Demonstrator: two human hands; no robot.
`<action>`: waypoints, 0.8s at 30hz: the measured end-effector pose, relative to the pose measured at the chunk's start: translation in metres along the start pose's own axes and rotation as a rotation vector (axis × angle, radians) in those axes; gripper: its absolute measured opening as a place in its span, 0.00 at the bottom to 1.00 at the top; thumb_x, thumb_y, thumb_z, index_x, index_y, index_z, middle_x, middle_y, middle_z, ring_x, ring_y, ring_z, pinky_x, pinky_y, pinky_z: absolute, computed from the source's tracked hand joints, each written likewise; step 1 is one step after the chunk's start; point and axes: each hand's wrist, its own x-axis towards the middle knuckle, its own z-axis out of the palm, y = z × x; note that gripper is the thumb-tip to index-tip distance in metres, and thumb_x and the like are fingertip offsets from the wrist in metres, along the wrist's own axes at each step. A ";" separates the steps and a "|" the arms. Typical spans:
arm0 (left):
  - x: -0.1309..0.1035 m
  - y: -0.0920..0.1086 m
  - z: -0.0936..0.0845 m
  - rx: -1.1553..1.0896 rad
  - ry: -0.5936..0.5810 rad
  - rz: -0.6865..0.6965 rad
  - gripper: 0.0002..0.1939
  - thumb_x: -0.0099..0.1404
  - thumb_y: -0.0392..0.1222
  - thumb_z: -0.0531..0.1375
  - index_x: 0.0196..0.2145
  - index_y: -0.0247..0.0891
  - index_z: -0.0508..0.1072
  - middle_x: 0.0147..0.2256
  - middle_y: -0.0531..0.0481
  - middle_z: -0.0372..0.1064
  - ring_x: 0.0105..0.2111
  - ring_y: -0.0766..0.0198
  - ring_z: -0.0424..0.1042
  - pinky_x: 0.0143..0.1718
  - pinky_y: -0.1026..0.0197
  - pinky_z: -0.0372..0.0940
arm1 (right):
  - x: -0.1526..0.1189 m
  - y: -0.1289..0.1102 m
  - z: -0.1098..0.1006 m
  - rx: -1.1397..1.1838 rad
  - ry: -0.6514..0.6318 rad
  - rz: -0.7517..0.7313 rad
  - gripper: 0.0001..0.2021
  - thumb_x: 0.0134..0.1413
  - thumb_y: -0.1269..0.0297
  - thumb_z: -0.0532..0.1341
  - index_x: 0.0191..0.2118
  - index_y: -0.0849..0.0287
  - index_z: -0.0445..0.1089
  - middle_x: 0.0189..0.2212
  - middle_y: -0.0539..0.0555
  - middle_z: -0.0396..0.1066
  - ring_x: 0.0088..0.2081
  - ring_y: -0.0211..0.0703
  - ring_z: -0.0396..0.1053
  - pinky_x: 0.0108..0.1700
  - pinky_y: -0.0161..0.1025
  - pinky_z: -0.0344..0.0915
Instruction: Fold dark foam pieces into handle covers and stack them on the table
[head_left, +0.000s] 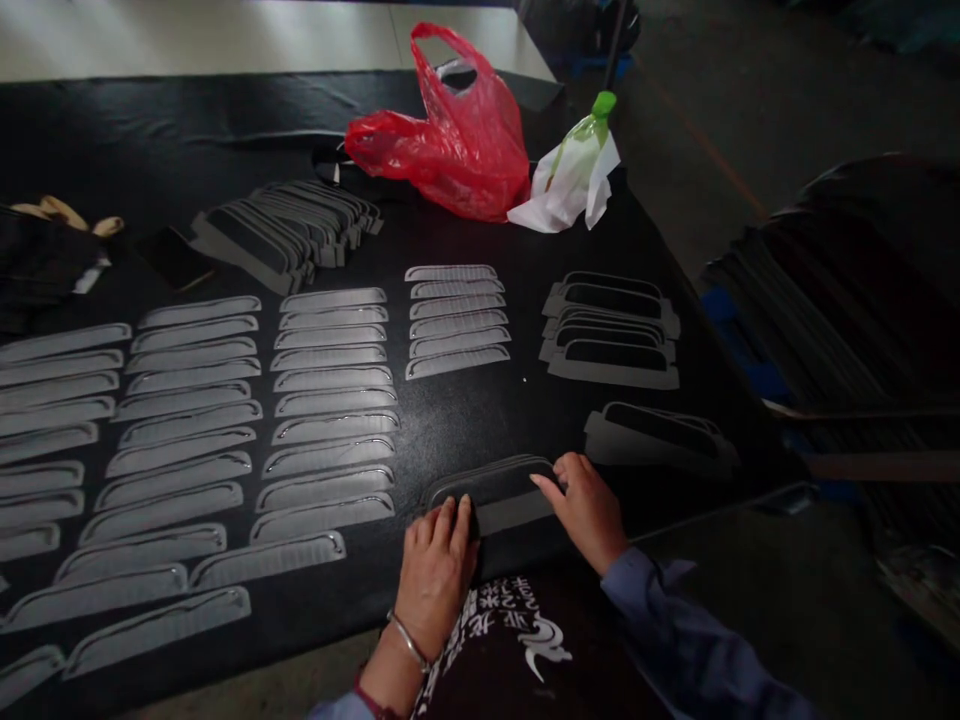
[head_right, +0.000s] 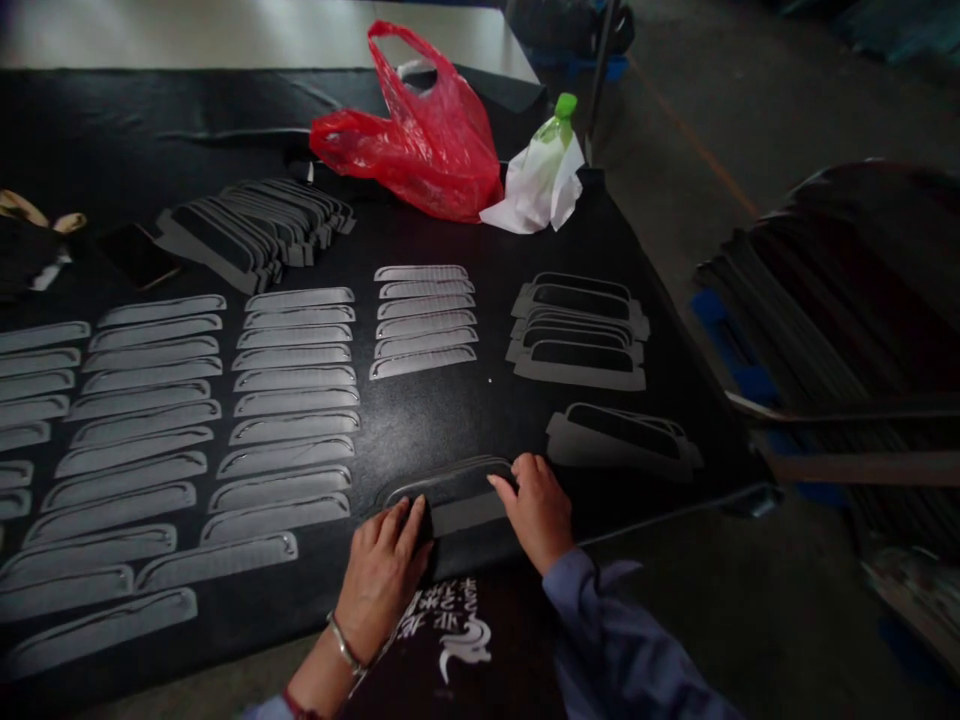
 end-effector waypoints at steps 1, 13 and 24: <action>0.002 0.002 -0.003 0.006 -0.021 -0.016 0.25 0.61 0.39 0.57 0.57 0.37 0.61 0.47 0.40 0.66 0.42 0.54 0.63 0.41 0.53 0.63 | 0.000 -0.001 0.001 -0.006 0.000 0.000 0.15 0.57 0.47 0.52 0.30 0.54 0.57 0.27 0.51 0.63 0.28 0.41 0.65 0.28 0.36 0.60; 0.016 0.013 -0.005 0.135 -0.092 -0.068 0.29 0.57 0.45 0.63 0.56 0.57 0.61 0.45 0.42 0.61 0.43 0.50 0.61 0.39 0.51 0.61 | 0.022 -0.009 -0.007 0.008 -0.097 -0.134 0.08 0.59 0.60 0.55 0.40 0.57 0.64 0.34 0.55 0.66 0.38 0.46 0.64 0.39 0.41 0.64; 0.017 0.014 -0.007 0.092 -0.064 -0.104 0.29 0.56 0.48 0.63 0.55 0.57 0.62 0.45 0.42 0.62 0.43 0.51 0.62 0.39 0.51 0.61 | 0.094 0.005 -0.043 0.498 -0.239 0.104 0.19 0.59 0.50 0.49 0.22 0.56 0.58 0.19 0.47 0.59 0.23 0.36 0.59 0.27 0.34 0.58</action>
